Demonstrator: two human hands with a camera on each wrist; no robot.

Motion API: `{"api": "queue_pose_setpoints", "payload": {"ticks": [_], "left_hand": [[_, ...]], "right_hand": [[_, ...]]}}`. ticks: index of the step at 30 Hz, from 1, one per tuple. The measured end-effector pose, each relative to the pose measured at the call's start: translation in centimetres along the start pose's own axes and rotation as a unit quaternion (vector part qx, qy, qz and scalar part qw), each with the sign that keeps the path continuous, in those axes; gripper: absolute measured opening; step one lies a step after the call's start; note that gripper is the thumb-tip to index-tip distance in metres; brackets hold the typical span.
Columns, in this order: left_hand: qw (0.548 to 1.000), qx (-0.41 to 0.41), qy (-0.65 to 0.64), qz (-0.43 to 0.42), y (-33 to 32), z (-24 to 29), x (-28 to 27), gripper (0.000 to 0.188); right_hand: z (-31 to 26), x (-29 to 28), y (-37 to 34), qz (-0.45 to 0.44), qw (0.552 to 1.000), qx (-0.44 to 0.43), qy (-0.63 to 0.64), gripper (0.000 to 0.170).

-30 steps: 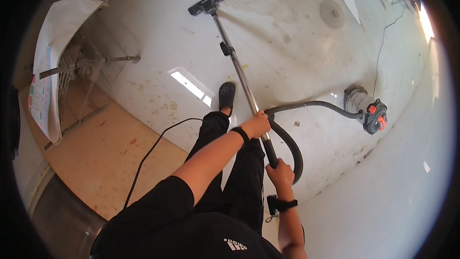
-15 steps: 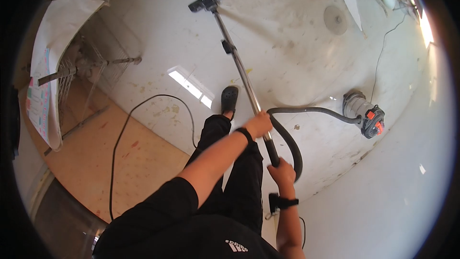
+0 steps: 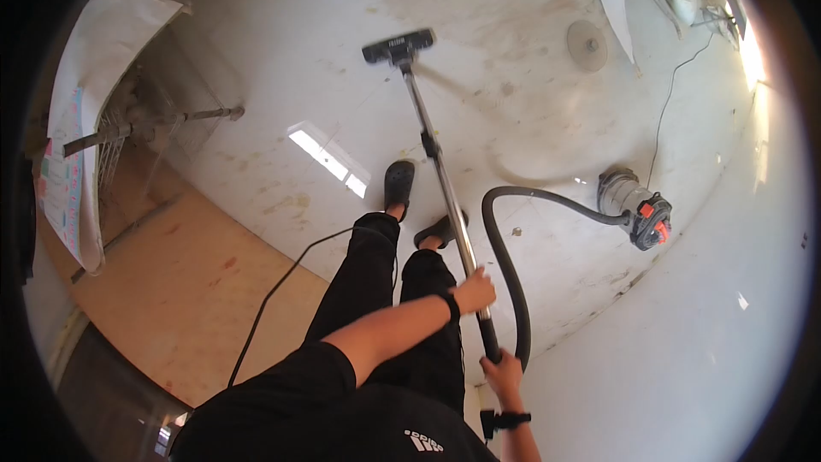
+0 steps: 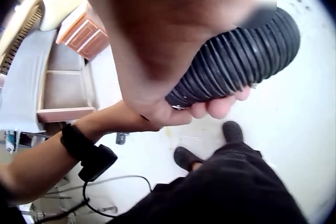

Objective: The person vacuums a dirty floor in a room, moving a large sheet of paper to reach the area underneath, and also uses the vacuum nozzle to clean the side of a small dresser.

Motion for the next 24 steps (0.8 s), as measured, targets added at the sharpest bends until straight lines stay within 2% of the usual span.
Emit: {"api": "queue_pose_setpoints", "payload": {"ticks": [1,2,5,8,10,11,13,15,19,22,24], "left_hand": [[1.0,-0.005,-0.002,-0.026,0.0,-2.5,-0.8,0.007],[0.999,-0.015,0.03,0.013,0.0,-4.7,-1.4,0.006],[0.998,-0.006,0.024,-0.057,-1.0,-10.2,-4.3,0.006],[0.997,0.018,0.021,-0.069,-2.0,-12.7,-8.1,0.005],[0.987,0.056,0.018,-0.152,-2.8,-12.5,-10.7,0.005],[0.986,0.058,0.022,-0.156,-2.7,-12.3,-11.0,0.005],[0.995,0.063,-0.029,-0.068,-2.2,-11.5,-13.1,0.007],[0.995,0.098,-0.017,-0.027,-2.0,-8.6,-14.3,0.008],[0.989,0.146,-0.032,-0.014,-0.5,0.0,-13.3,0.009],[0.98,0.182,-0.062,-0.041,1.0,6.1,-12.1,0.009],[0.979,0.192,-0.066,-0.034,1.8,8.9,-11.0,0.008]], "right_hand": [[-2.5,-0.3,0.7,-0.031,0.998,0.039,0.023,0.026],[-4.5,-0.2,1.9,-0.042,0.998,0.031,0.032,0.027],[-10.8,-1.5,2.5,-0.056,0.998,0.007,0.033,0.036],[-14.8,-4.0,1.7,-0.02,0.998,-0.038,0.038,0.04],[-15.7,-5.5,1.1,0.001,0.997,-0.049,0.064,0.039],[-16.1,-6.4,0.6,0.019,0.995,-0.058,0.083,0.038],[-16.0,-8.4,-1.1,0.022,0.985,-0.046,0.163,0.03],[-13.6,-9.6,-2.4,0.078,0.986,-0.069,0.131,0.027],[-8.6,-12.2,-7.5,0.089,0.99,-0.054,0.096,0.026],[-2.1,-12.0,-9.5,0.071,0.991,0.01,0.112,0.026],[0.5,-12.2,-10.4,0.067,0.995,0.037,0.065,0.026]]}}
Point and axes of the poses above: each hand's wrist, its own y-axis towards the middle knuckle, its own x-axis out of the palm, z = x × y, the point moved 9 cm from there along y, towards the middle knuckle, and after that the axes turned 6 degrees about x, right-handed, at the moved point
